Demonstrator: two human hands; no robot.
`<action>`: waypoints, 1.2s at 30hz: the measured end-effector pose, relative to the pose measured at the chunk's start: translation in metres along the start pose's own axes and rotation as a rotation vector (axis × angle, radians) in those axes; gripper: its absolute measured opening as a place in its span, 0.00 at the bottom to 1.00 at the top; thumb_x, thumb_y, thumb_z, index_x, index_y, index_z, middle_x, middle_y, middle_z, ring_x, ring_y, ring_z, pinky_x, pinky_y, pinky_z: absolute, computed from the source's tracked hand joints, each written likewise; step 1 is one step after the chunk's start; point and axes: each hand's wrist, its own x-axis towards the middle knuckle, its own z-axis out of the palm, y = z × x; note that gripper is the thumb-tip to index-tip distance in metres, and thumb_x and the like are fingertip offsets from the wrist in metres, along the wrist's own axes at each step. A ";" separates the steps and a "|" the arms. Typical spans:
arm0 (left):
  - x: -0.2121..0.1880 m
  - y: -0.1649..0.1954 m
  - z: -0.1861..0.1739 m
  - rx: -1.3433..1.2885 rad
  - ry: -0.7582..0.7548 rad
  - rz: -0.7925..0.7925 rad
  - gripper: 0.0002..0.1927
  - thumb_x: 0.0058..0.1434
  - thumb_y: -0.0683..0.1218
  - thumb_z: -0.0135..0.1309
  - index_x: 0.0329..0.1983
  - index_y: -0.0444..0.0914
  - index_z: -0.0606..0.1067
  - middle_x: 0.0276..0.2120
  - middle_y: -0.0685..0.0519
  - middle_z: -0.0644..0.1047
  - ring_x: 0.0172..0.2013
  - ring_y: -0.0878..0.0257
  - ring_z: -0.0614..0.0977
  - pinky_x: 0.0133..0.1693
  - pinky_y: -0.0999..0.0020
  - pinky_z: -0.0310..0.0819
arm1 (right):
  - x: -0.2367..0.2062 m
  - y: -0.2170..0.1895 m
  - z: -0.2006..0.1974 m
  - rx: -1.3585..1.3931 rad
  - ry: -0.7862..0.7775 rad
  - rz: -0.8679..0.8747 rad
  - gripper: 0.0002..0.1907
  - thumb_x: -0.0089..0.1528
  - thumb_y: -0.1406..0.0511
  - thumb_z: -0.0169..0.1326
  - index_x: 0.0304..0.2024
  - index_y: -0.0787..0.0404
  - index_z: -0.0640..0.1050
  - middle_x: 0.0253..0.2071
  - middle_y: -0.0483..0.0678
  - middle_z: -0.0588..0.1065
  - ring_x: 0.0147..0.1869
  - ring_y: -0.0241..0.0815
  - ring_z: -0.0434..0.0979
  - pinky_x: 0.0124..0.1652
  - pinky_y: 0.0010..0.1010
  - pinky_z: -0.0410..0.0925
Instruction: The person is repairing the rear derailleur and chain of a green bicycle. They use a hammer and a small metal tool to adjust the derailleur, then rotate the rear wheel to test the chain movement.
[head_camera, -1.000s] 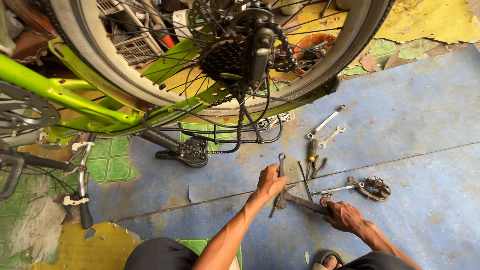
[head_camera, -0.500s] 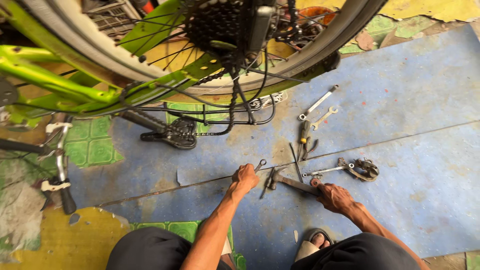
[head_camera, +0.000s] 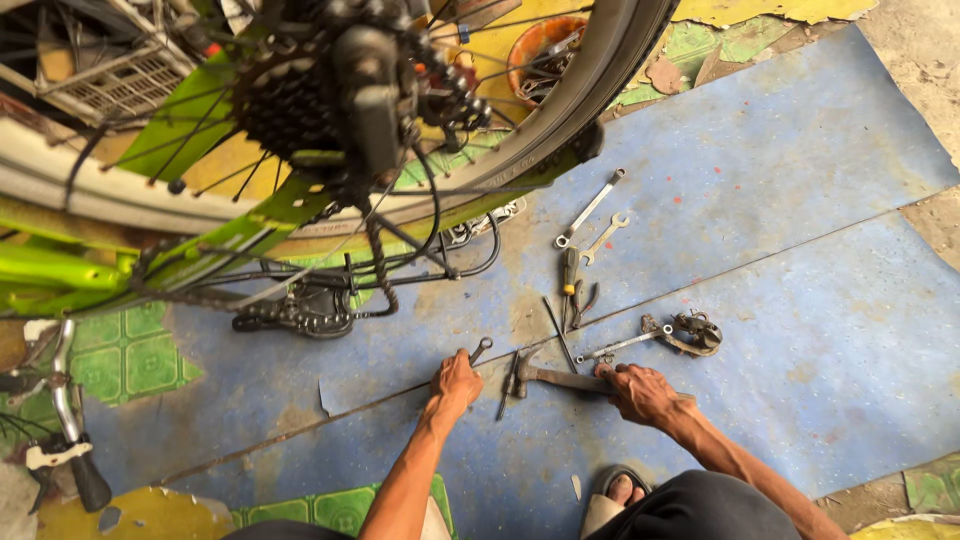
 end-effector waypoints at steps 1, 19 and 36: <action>0.002 0.001 0.001 0.009 0.015 0.015 0.19 0.60 0.48 0.55 0.53 0.36 0.72 0.51 0.40 0.78 0.55 0.42 0.77 0.55 0.50 0.73 | 0.002 0.001 0.001 0.015 0.069 -0.048 0.26 0.58 0.60 0.62 0.57 0.48 0.70 0.40 0.53 0.77 0.46 0.58 0.79 0.43 0.48 0.73; 0.004 0.011 0.002 0.012 0.175 0.084 0.31 0.54 0.47 0.63 0.59 0.40 0.66 0.50 0.43 0.75 0.55 0.44 0.73 0.54 0.49 0.68 | 0.069 -0.001 -0.072 0.233 0.247 0.031 0.13 0.66 0.61 0.53 0.49 0.59 0.79 0.39 0.55 0.81 0.32 0.50 0.82 0.32 0.41 0.75; -0.005 0.012 0.010 -0.067 0.136 0.145 0.27 0.55 0.47 0.64 0.57 0.40 0.72 0.52 0.45 0.75 0.55 0.45 0.73 0.56 0.50 0.67 | 0.102 -0.044 -0.038 0.155 0.187 0.036 0.13 0.54 0.60 0.55 0.31 0.65 0.80 0.32 0.66 0.78 0.37 0.65 0.81 0.38 0.53 0.74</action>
